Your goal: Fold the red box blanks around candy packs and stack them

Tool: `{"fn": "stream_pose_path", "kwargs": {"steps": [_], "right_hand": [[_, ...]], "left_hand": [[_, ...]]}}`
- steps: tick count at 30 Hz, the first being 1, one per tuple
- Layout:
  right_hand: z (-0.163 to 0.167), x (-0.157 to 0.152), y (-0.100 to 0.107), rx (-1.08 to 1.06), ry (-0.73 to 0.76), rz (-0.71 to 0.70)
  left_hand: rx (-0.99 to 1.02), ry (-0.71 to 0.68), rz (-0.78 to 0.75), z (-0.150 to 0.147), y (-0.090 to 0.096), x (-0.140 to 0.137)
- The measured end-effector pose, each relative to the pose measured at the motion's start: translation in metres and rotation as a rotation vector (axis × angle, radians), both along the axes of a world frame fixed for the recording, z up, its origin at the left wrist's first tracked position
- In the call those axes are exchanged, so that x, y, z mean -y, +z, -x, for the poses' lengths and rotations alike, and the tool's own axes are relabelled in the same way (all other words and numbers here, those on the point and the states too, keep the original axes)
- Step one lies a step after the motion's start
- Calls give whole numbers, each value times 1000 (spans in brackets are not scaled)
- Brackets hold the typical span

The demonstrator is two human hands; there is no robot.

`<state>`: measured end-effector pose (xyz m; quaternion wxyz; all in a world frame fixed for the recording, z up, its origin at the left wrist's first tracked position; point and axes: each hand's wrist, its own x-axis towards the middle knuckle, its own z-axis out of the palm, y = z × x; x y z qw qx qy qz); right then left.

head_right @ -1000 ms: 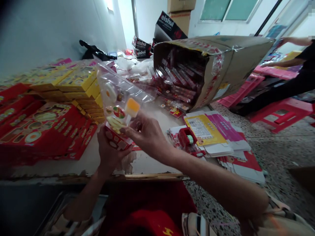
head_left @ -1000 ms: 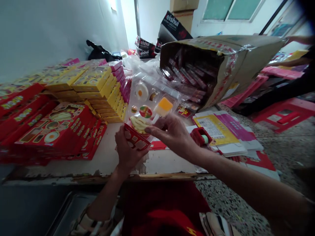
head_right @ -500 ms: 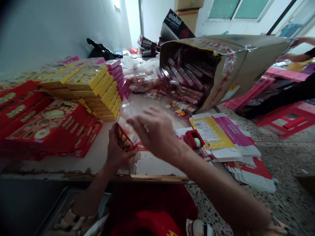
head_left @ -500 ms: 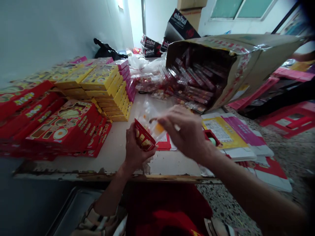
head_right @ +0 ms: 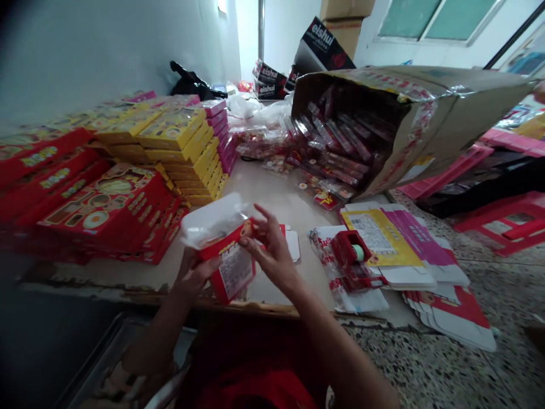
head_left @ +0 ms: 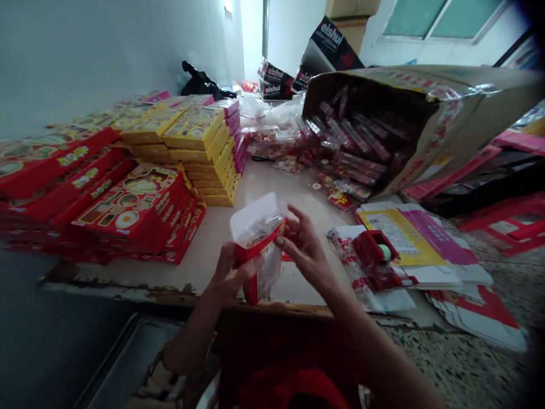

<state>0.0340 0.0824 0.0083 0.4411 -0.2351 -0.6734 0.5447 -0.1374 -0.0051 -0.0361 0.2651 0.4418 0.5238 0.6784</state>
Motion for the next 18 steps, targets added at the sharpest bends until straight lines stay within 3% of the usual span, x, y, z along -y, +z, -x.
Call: {"fn": "stream_pose_path", "kwargs": {"steps": [2, 5, 7, 14, 18], "right_hand": [[5, 6, -20, -36, -66, 73], [6, 14, -40, -35, -217, 52], [3, 16, -47, -18, -246, 30], [-7, 14, -66, -2, -318, -118], [-15, 13, -53, -52, -356, -220]], "left_hand": [[109, 38, -12, -14, -3, -8], [183, 279, -120, -36, -10, -23], [168, 366, -165, -47, -16, -28], [-286, 294, -282, -50, -34, -21], [-503, 278, -386, -40, -22, -19]]}}
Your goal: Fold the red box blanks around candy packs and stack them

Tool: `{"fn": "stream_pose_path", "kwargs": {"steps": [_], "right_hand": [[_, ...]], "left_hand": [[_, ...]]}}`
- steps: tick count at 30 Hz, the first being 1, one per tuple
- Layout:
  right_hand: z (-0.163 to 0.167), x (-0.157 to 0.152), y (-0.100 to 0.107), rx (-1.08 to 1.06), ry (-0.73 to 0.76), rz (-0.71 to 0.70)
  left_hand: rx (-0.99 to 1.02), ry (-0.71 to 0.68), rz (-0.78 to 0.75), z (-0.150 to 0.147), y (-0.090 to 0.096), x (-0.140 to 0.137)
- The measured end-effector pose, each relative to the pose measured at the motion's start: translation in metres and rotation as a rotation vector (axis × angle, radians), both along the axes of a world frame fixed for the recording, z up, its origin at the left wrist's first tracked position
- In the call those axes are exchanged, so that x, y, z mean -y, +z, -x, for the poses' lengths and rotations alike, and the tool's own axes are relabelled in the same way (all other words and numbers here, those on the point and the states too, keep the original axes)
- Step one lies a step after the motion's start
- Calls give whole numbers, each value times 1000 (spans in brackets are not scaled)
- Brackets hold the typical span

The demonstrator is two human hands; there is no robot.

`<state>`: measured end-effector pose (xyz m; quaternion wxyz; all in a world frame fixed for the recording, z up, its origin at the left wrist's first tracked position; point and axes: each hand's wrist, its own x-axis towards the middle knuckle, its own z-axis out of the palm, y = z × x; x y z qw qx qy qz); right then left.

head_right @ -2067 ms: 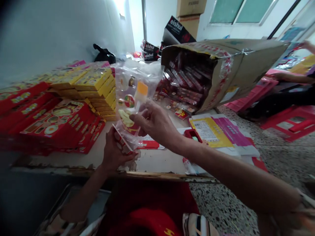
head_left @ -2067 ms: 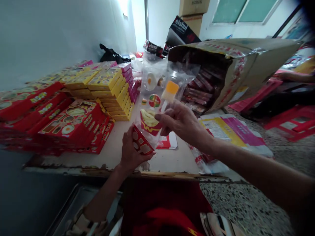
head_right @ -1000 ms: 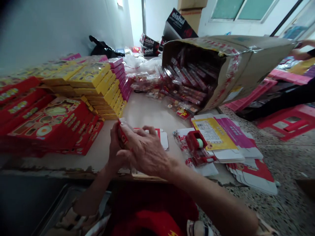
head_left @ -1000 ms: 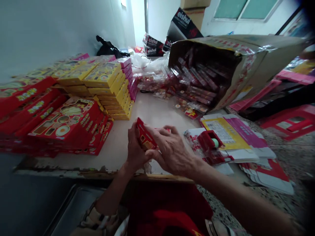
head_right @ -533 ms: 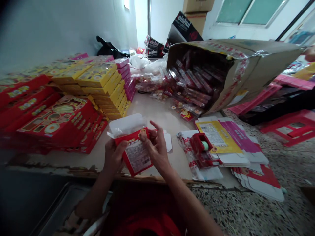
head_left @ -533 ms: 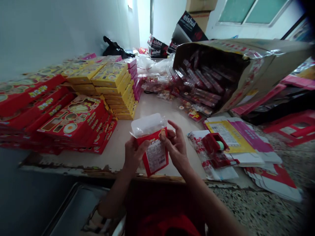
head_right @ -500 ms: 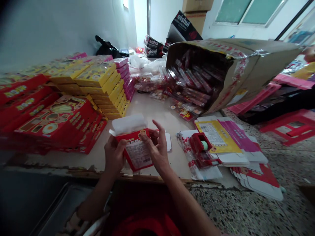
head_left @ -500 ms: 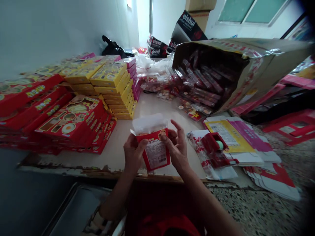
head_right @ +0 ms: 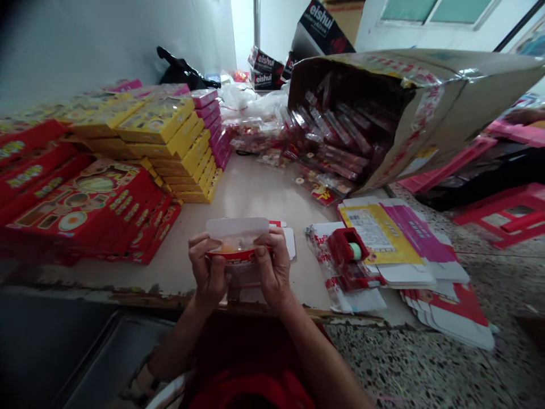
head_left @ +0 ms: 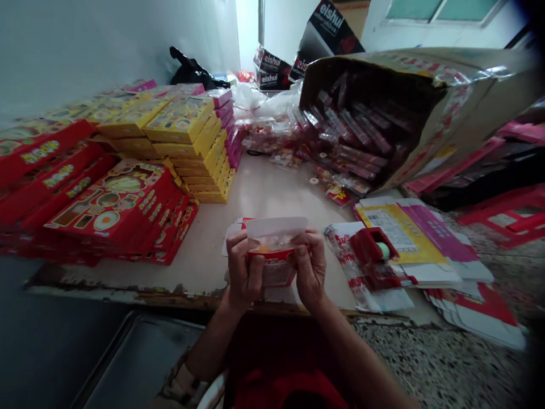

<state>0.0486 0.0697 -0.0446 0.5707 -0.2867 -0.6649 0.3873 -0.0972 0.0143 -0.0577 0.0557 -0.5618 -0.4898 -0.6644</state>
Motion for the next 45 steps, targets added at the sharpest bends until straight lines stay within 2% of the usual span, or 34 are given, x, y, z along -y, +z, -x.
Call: {"fn": "stream_pose_path", "kwargs": {"steps": [2, 3, 6, 8, 10, 13, 16, 19, 23, 28, 32, 36, 40, 43, 45], "right_hand": [[-8, -2, 13, 76, 14, -69], [-12, -4, 18, 125, 39, -93], [-22, -7, 28, 98, 127, -93], [-27, -9, 32, 8, 172, -57], [-32, -13, 36, 54, 216, -72], [-40, -21, 48, 305, 279, -254], [-45, -26, 60, 400, 327, -378], [-44, -24, 67, 396, 311, -335], [-37, -22, 73, 378, 243, -235], [-36, -26, 78, 307, 301, 36], [-41, -29, 75, 305, 364, 83], [-46, -32, 73, 332, 419, 15], [-53, -33, 70, 392, 403, -155], [-54, -28, 62, 435, 354, -324], [-49, -19, 54, 453, 257, -388]], "left_hand": [[-22, -16, 48, 4, 13, 1], [33, -58, 88, 5, 20, 1], [352, -279, 142, 9, 39, 4], [465, -386, 144, 14, 48, 6], [380, -421, 192, 22, 54, 8], [160, -366, 238, 35, 57, 10], [83, -340, 222, 40, 57, 13], [123, -348, 291, 35, 61, 15], [198, -279, 386, 24, 72, 14], [224, -240, 390, 21, 82, 12], [241, -247, 449, 26, 87, 10], [210, -294, 516, 32, 91, 6], [93, -305, 451, 41, 89, 10], [-109, -368, 382, 51, 77, 16], [-156, -440, 360, 52, 62, 17]]}}
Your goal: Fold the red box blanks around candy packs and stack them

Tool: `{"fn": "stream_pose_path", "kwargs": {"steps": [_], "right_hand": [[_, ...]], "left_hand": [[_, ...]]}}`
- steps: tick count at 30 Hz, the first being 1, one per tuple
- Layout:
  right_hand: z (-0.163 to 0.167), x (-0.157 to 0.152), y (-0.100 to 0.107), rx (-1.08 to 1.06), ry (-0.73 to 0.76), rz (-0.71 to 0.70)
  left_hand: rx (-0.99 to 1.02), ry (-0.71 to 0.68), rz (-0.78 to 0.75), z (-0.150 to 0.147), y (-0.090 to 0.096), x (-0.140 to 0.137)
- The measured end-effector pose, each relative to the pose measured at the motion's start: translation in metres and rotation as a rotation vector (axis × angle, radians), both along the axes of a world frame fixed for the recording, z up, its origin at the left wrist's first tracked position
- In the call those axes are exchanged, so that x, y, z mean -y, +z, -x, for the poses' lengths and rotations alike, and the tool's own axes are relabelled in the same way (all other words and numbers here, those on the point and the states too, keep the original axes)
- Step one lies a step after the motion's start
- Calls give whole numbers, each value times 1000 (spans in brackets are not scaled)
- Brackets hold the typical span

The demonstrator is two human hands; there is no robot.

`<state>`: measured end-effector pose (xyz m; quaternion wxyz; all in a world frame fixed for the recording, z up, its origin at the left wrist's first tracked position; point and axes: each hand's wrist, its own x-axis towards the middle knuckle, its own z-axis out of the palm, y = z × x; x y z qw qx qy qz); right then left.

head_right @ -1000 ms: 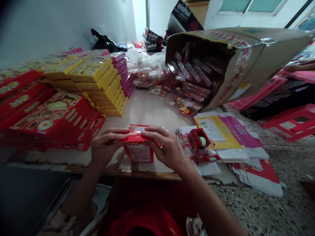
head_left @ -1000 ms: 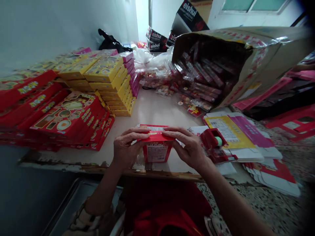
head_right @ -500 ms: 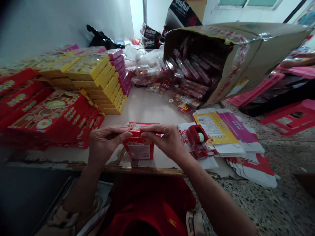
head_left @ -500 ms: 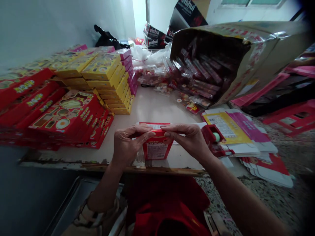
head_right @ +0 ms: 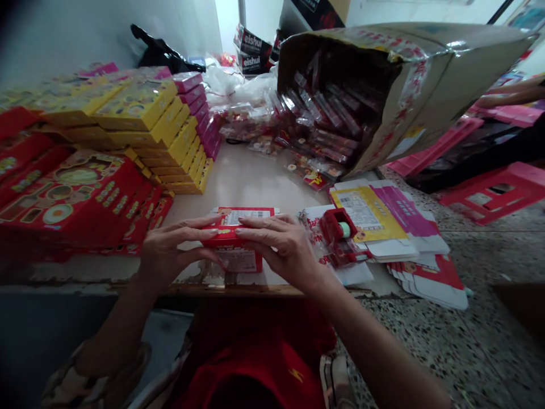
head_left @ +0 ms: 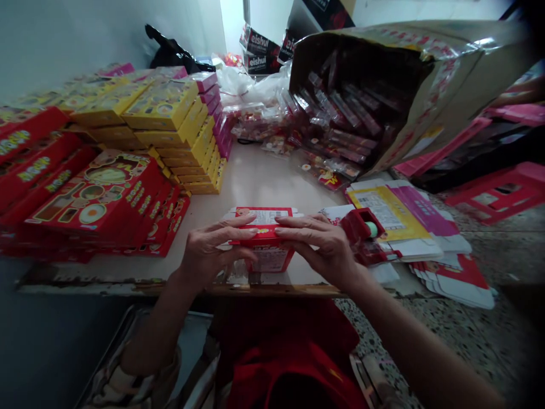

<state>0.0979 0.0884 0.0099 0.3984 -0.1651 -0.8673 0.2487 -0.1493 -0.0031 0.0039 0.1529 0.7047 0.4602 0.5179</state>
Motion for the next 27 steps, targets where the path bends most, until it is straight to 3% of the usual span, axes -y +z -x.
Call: {"fn": "stream_pose_path", "kwargs": {"steps": [2, 4, 7, 10, 12, 13, 14, 18, 22, 25, 27], "right_hand": [[9, 12, -6, -14, -100, -32], [15, 20, -6, -21, -174, -8], [-1, 17, 5, 11, -155, 179], [-66, -1, 17, -40, -216, 414], [-121, -15, 16, -113, -510, 448], [-146, -21, 13, -91, -674, 454], [-167, -26, 9, 10, -746, 523], [-197, -29, -10, 272, -665, 805], [-184, -27, -14, 189, -600, 875], [-176, -29, -13, 119, -571, 928], [-173, -27, -10, 43, -639, 864]], "left_hand": [[100, -20, -11, -6, -19, -5], [248, 73, -37, -19, -34, -13], [306, 245, -93, -40, -36, -21], [264, 255, -130, -54, -15, -12], [280, 238, -74, -63, -3, 0], [286, 225, -7, -68, -1, 7], [284, 216, 70, -75, -1, 12], [257, 197, 288, -105, -24, 22], [238, 159, 340, -120, -42, 19], [179, 107, 404, -122, -43, 13], [147, 70, 437, -123, -42, 9]]}}
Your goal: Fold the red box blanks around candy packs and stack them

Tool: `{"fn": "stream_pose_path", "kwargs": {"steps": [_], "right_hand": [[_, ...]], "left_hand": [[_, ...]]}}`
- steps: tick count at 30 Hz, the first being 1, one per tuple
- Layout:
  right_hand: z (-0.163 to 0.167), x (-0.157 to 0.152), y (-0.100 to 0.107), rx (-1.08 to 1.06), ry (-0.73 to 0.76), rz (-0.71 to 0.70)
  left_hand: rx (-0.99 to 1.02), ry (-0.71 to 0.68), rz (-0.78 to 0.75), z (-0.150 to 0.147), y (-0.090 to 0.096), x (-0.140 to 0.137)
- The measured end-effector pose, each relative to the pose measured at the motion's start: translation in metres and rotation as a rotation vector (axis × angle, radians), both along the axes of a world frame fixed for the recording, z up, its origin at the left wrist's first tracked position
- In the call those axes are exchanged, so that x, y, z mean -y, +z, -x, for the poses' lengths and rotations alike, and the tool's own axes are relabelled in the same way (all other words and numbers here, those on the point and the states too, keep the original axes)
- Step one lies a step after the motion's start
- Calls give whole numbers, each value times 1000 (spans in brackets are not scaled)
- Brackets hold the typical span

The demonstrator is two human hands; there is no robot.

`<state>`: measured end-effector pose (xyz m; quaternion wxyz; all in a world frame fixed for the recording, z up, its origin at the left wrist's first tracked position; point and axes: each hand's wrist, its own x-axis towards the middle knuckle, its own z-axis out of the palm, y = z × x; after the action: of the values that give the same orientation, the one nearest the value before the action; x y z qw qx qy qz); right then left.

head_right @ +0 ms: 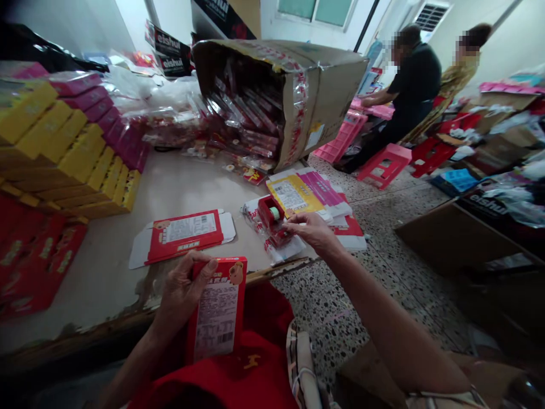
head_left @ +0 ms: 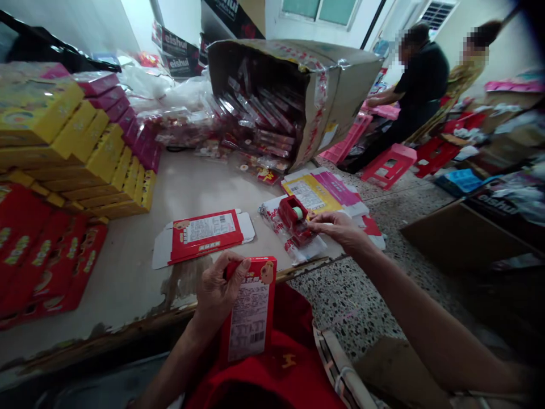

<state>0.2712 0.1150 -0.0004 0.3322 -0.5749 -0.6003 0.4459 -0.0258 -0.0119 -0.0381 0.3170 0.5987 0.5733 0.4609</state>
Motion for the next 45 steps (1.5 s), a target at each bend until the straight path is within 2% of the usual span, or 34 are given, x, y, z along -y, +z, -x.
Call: {"fn": "stream_pose_path", "kwargs": {"steps": [2, 4, 6, 8, 11, 16, 18, 20, 22, 26, 29, 31, 34, 37, 42, 45], "right_hand": [[1, 10, 3, 19, -108, -141], [1, 28, 5, 1, -190, -201], [-1, 47, 4, -98, -229, -109], [-3, 63, -2, -229, -263, 56], [-4, 70, -18, -312, -275, 193], [-8, 53, -47, -226, -248, 88], [-16, 49, -50, -167, -256, 39], [-25, 52, -41, -107, -250, 8], [-28, 59, -18, -29, -111, -13], [-3, 63, 44, 207, 513, -75], [28, 52, 73, 433, 779, -185], [45, 45, 77, 550, 848, -240], [63, 38, 72, 660, 886, -298], [72, 34, 70, 710, 901, -300], [74, 29, 69, 656, 910, -158], [70, 34, 53, 456, 848, 43]], "left_hand": [[-3, -26, 21, -2, 1, -4], [8, -51, 29, -5, 0, -7], [17, -76, 18, -9, 1, -9], [15, -105, 4, -13, 2, -10], [9, -153, 0, -21, 7, -10], [47, -213, 55, -30, 14, -10], [93, -215, 101, -32, 12, -13], [145, -233, 156, -34, 8, -18], [195, -264, 205, -37, 2, -25], [303, -322, 284, -49, -4, -35], [316, -345, 297, -55, -3, -35], [315, -357, 279, -56, -3, -32], [290, -351, 186, -54, -5, -30], [312, -375, 150, -52, -6, -30], [398, -425, 209, -43, -2, -21], [491, -479, 281, -37, 4, -6]]}}
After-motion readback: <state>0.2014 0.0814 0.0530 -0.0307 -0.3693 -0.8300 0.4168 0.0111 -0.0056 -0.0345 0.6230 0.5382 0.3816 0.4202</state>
